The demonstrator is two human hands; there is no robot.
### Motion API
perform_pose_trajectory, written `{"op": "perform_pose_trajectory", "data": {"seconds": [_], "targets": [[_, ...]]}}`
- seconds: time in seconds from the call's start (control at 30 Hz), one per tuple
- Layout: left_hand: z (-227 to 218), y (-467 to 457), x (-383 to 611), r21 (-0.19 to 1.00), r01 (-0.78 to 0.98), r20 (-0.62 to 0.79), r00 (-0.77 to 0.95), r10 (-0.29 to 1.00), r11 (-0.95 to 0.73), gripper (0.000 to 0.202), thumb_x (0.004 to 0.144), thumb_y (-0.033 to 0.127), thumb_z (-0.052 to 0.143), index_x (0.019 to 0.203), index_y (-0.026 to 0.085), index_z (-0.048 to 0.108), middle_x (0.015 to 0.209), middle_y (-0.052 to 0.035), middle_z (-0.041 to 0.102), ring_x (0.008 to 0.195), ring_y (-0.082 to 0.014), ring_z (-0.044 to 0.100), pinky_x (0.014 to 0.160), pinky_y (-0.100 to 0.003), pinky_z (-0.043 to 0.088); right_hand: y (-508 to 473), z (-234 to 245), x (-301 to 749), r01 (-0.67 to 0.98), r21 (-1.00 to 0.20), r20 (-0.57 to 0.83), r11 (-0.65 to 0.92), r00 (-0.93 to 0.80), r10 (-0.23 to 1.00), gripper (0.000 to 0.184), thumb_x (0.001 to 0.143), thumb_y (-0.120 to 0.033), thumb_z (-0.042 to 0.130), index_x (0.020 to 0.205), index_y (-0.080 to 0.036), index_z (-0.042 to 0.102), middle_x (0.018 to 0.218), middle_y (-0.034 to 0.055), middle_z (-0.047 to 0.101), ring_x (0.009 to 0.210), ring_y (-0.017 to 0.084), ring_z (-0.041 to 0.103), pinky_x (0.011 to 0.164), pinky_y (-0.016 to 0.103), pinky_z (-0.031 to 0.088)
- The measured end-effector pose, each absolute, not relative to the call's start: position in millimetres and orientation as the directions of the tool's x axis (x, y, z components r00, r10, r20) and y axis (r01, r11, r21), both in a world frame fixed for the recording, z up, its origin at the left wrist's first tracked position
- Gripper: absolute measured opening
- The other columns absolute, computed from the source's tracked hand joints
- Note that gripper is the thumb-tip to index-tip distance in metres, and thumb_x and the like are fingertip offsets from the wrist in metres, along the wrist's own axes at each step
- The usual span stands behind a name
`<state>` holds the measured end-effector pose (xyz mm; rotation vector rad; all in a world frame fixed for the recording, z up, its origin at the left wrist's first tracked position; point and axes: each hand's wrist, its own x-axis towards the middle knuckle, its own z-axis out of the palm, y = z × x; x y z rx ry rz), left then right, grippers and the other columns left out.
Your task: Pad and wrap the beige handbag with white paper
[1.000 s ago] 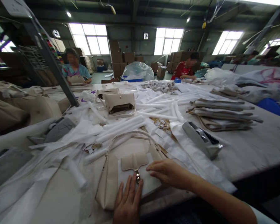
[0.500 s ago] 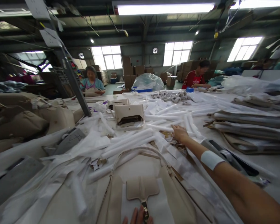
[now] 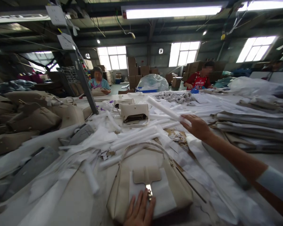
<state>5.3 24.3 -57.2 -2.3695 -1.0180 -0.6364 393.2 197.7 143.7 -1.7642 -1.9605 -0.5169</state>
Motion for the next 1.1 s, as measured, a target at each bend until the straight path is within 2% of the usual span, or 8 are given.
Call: {"op": "perform_pose_trajectory", "data": {"seconds": [0.07, 0.17, 0.37, 0.57, 0.73, 0.87, 0.97, 1.1], "targets": [[-28, 20, 3, -0.163, 0.723, 0.471, 0.655, 0.591, -0.671, 0.057, 0.088, 0.008, 0.048, 0.142, 0.026, 0.050, 0.145, -0.0063, 0.053, 0.131, -0.0215, 0.054, 0.103, -0.035, 0.051, 148, 149, 371, 0.936, -0.090, 0.547, 0.341, -0.240, 0.802, 0.041, 0.098, -0.041, 0.048, 0.129, -0.018, 0.061, 0.125, 0.0116, 0.066, 0.116, 0.027, 0.060, 0.100, 0.038, 0.047], [13, 25, 3, -0.047, 0.687, 0.269, 0.708, 0.653, -0.725, 0.053, 0.088, 0.003, 0.048, 0.136, 0.023, 0.055, 0.137, -0.0088, 0.061, 0.120, -0.0207, 0.062, 0.099, -0.032, 0.053, 67, 151, 338, 0.785, -0.226, 0.334, 0.577, -0.493, 0.803, 0.034, 0.099, -0.041, 0.048, 0.122, -0.025, 0.066, 0.120, 0.0066, 0.069, 0.110, 0.022, 0.064, 0.096, 0.033, 0.051], [57, 42, -3, 0.052, 0.587, 0.076, 0.804, 0.590, -0.808, 0.044, 0.087, 0.017, 0.060, 0.130, 0.025, 0.057, 0.139, -0.0066, 0.060, 0.094, -0.0212, 0.071, 0.081, -0.031, 0.058, -44, 119, 296, 0.688, -0.385, 0.015, 0.615, -0.661, 0.750, 0.029, 0.099, -0.028, 0.051, 0.123, -0.031, 0.066, 0.113, 0.0049, 0.070, 0.104, 0.019, 0.065, 0.093, 0.031, 0.052], [76, 50, -5, 0.165, 0.550, -0.032, 0.832, 0.553, -0.818, 0.046, 0.093, 0.044, 0.057, 0.135, 0.025, 0.054, 0.140, -0.0102, 0.058, 0.108, -0.0296, 0.068, 0.090, -0.041, 0.056, -60, 42, 255, 0.805, -0.151, 0.345, 0.573, -0.500, 0.794, 0.028, 0.097, -0.019, 0.052, 0.120, -0.023, 0.067, 0.109, 0.0064, 0.072, 0.105, 0.022, 0.063, 0.103, 0.041, 0.042], [86, 50, -3, 0.245, 0.561, -0.120, 0.827, 0.550, -0.791, 0.069, 0.086, 0.064, 0.057, 0.137, 0.018, 0.053, 0.144, -0.0192, 0.052, 0.119, -0.0373, 0.062, 0.097, -0.049, 0.053, -53, 3, 222, 0.887, -0.091, 0.638, 0.452, -0.297, 0.711, 0.026, 0.097, -0.018, 0.056, 0.119, -0.024, 0.069, 0.112, 0.0046, 0.073, 0.104, 0.023, 0.061, 0.096, 0.039, 0.041], [79, 46, -6, 0.199, 0.571, -0.124, 0.821, 0.557, -0.796, 0.074, 0.080, 0.035, 0.075, 0.144, 0.016, 0.043, 0.150, -0.0208, 0.043, 0.119, -0.0352, 0.061, 0.098, -0.044, 0.053, -49, -6, 217, 0.916, -0.091, 0.695, 0.392, -0.223, 0.683, 0.026, 0.096, -0.018, 0.058, 0.116, -0.027, 0.071, 0.111, 0.0024, 0.074, 0.103, 0.022, 0.061, 0.092, 0.038, 0.042], [63, 42, -7, 0.126, 0.573, -0.017, 0.818, 0.575, -0.810, 0.061, 0.085, 0.012, 0.063, 0.143, 0.016, 0.044, 0.149, -0.0209, 0.045, 0.121, -0.0303, 0.061, 0.099, -0.041, 0.053, -45, -8, 219, 0.917, -0.080, 0.716, 0.390, -0.220, 0.663, 0.025, 0.095, -0.016, 0.058, 0.113, -0.026, 0.073, 0.109, 0.0023, 0.075, 0.100, 0.022, 0.062, 0.091, 0.038, 0.044], [39, 36, -8, -0.019, 0.586, 0.156, 0.802, 0.577, -0.810, 0.050, 0.091, 0.008, 0.051, 0.141, 0.013, 0.045, 0.144, -0.0239, 0.050, 0.127, -0.0293, 0.056, 0.103, -0.043, 0.050, -45, -5, 225, 0.887, -0.053, 0.727, 0.459, -0.281, 0.627, 0.029, 0.096, -0.011, 0.054, 0.117, -0.023, 0.070, 0.110, 0.0032, 0.074, 0.101, 0.022, 0.063, 0.090, 0.037, 0.046]]}}
